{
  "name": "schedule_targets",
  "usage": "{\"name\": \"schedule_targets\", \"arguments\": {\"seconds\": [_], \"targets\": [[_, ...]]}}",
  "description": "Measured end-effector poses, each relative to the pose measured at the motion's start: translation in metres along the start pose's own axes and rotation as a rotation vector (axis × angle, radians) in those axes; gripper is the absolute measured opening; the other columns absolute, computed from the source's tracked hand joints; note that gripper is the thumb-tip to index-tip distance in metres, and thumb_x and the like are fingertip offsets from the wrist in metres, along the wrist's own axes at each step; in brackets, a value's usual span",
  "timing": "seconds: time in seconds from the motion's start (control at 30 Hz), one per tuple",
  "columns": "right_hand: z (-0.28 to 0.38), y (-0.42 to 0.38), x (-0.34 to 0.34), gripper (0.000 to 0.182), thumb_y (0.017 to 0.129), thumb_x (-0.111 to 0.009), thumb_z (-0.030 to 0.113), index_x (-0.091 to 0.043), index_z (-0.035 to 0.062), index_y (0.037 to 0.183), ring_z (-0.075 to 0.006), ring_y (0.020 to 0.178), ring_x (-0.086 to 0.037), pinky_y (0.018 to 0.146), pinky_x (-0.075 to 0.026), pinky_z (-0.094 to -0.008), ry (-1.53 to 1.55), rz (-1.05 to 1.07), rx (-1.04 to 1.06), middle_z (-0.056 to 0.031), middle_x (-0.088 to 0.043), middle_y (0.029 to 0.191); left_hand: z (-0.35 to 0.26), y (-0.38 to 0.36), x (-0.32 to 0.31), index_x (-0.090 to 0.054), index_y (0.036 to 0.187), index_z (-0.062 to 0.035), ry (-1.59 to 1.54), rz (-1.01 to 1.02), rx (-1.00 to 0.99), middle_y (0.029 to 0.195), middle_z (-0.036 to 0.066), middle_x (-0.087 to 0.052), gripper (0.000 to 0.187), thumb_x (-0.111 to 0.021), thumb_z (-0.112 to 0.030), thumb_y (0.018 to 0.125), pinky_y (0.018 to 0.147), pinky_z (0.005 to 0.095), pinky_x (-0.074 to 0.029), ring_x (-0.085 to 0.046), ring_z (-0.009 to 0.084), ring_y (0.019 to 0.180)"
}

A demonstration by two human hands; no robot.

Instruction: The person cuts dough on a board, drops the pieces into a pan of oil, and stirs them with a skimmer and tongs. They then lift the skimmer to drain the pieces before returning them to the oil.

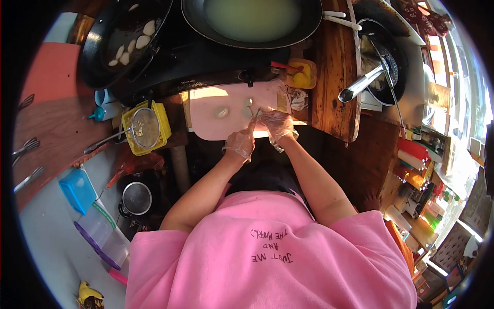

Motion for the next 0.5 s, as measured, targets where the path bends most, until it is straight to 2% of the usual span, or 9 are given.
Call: {"name": "schedule_targets", "arguments": {"seconds": [0.1,0.17,0.23,0.3,0.37,0.4,0.43,0.47,0.5], "targets": [[0.003,-0.001,-0.001,0.021,0.091,-0.060,0.030,-0.072,0.0147,0.099,-0.0172,0.098,-0.068,0.083,-0.054,-0.0293,-0.273,-0.041,0.119,0.0016,-0.073,0.106,-0.003,0.000,0.005,-0.047,0.140,-0.0122,0.036,0.035,-0.005,0.074,0.018,-0.068,0.047,-0.053,-0.013,0.093,0.059,0.0500,-0.054,-0.068,0.0374,0.067],[0.000,0.000,0.001,0.017,0.088,-0.062,0.026,-0.071,0.0156,0.098,-0.0168,0.097,-0.068,0.079,-0.054,-0.0309,0.047,-0.019,-0.059,0.0038,-0.073,0.102,-0.004,-0.003,0.005,-0.046,0.140,-0.0122,0.045,0.033,0.002,0.075,0.018,-0.069,0.048,-0.053,-0.014,0.093,0.059,0.0503,-0.054,-0.068,0.0376,0.067],[-0.006,-0.001,-0.006,0.016,0.087,-0.063,0.025,-0.071,0.0157,0.097,-0.0167,0.095,-0.068,0.077,-0.054,-0.0305,0.188,-0.060,-0.071,0.0042,-0.073,0.100,-0.004,-0.005,0.008,-0.045,0.141,-0.0122,0.053,0.030,0.007,0.076,0.018,-0.069,0.048,-0.053,-0.014,0.093,0.060,0.0507,-0.054,-0.068,0.0379,0.067],[-0.017,0.001,-0.014,0.015,0.086,-0.064,0.024,-0.071,0.0158,0.096,-0.0166,0.094,-0.069,0.076,-0.054,-0.0301,0.330,-0.101,-0.084,0.0045,-0.073,0.098,0.003,-0.009,0.008,-0.041,0.145,-0.0111,0.021,0.167,0.078,0.086,0.019,-0.071,0.056,-0.054,-0.014,0.091,0.069,0.0519,-0.055,-0.070,0.0393,0.076],[-0.014,0.005,-0.019,0.017,0.087,-0.065,0.027,-0.072,0.0148,0.096,-0.0152,0.092,-0.069,0.075,-0.054,-0.0293,-0.467,-0.213,0.319,0.0035,-0.073,0.096,0.014,-0.018,0.001,-0.041,0.145,-0.0094,0.026,0.115,0.023,0.086,0.020,-0.071,0.056,-0.055,-0.014,0.091,0.068,0.0515,-0.055,-0.070,0.0393,0.077],[-0.009,0.007,-0.013,0.017,0.087,-0.065,0.027,-0.072,0.0148,0.096,-0.0152,0.092,-0.069,0.075,-0.054,-0.0293,-0.464,-0.218,0.313,0.0035,-0.073,0.096,0.016,-0.021,-0.002,-0.041,0.144,-0.0077,0.027,0.071,-0.029,0.086,0.021,-0.070,0.056,-0.055,-0.014,0.091,0.068,0.0511,-0.055,-0.070,0.0393,0.077],[-0.004,0.008,-0.008,0.018,0.087,-0.065,0.029,-0.072,0.0147,0.095,-0.0143,0.093,-0.069,0.076,-0.054,-0.0284,-0.378,-0.097,0.179,0.0023,-0.074,0.098,0.010,-0.021,0.007,-0.041,0.144,-0.0077,0.030,0.076,-0.035,0.086,0.021,-0.070,0.056,-0.055,-0.014,0.091,0.068,0.0511,-0.055,-0.070,0.0393,0.077],[0.000,0.006,-0.003,0.019,0.087,-0.066,0.031,-0.073,0.0146,0.095,-0.0133,0.093,-0.069,0.077,-0.054,-0.0275,-0.292,0.024,0.049,0.0011,-0.074,0.099,0.006,-0.022,0.016,-0.043,0.142,-0.0064,0.012,0.091,0.007,0.086,0.021,-0.070,0.054,-0.055,-0.015,0.091,0.068,0.0510,-0.055,-0.070,0.0389,0.077],[-0.001,0.005,-0.003,0.019,0.087,-0.066,0.031,-0.073,0.0146,0.095,-0.0133,0.093,-0.069,0.077,-0.054,-0.0275,-0.291,0.022,0.047,0.0011,-0.074,0.099,0.001,-0.021,0.026,-0.045,0.140,-0.0050,-0.006,0.101,0.049,0.085,0.021,-0.070,0.052,-0.055,-0.015,0.091,0.067,0.0509,-0.055,-0.070,0.0385,0.077]]}}
Point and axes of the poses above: each hand's wrist, its own y-axis towards the middle knuckle, its own x-axis out of the back of the hand, z = x × y, the point moved 3 cm from there along y, towards the middle knuckle
